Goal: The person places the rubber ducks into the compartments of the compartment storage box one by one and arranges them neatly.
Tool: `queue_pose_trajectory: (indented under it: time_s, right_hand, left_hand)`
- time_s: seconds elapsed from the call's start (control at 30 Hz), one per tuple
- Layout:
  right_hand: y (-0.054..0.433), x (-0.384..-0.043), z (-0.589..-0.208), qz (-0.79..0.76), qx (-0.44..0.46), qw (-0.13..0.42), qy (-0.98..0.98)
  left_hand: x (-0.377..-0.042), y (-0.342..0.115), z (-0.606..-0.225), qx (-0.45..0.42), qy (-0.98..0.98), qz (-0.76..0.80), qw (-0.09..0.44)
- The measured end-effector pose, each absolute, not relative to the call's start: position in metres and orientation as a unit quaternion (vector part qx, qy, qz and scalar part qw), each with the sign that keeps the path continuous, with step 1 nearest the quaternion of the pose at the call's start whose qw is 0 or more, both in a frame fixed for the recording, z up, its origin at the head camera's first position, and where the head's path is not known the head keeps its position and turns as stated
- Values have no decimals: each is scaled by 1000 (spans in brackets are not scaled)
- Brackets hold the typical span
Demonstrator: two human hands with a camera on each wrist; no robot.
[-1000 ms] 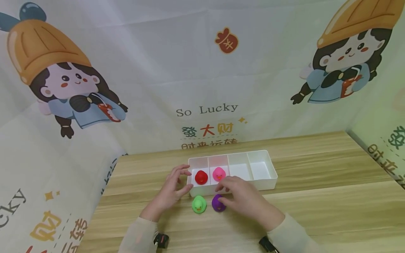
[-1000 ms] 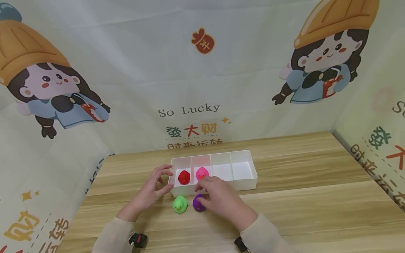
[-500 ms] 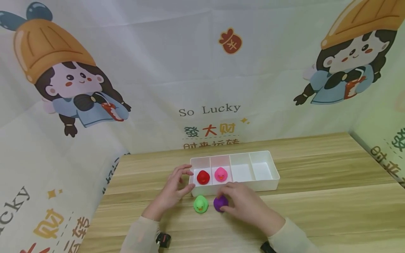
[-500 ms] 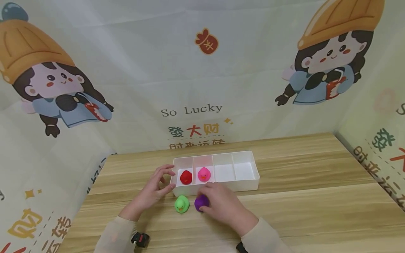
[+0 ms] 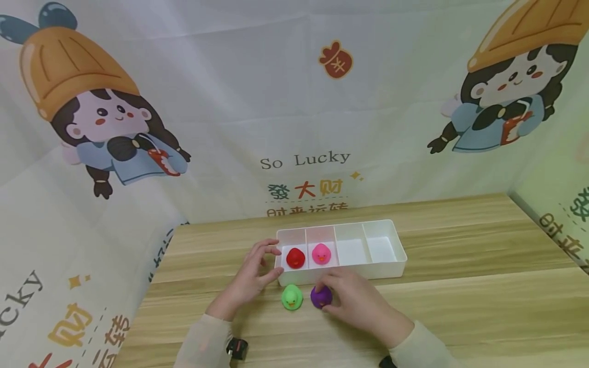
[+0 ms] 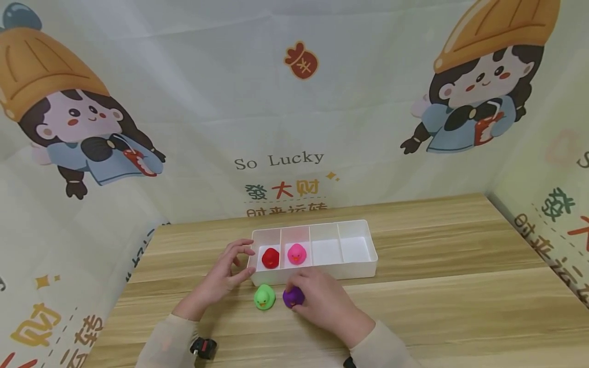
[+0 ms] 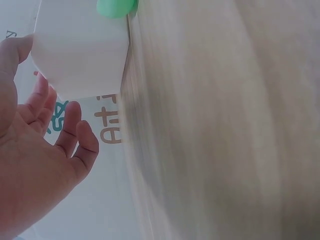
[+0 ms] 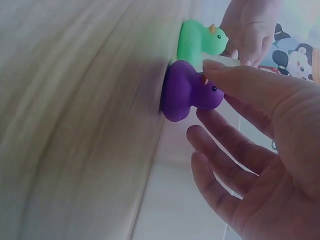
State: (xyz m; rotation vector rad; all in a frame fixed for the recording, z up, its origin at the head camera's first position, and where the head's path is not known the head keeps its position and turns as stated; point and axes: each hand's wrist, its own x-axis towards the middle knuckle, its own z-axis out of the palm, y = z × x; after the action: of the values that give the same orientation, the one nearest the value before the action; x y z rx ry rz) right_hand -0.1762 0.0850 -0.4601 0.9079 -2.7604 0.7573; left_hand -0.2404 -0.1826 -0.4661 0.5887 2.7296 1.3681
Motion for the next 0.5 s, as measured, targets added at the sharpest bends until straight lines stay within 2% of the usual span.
queue_pose_trajectory:
  time_s: [0.5]
  right_hand:
    - [80,-178,-464,256,288,73,-920]
  left_hand:
    - [-240,-182,-465,184,874,450,26]
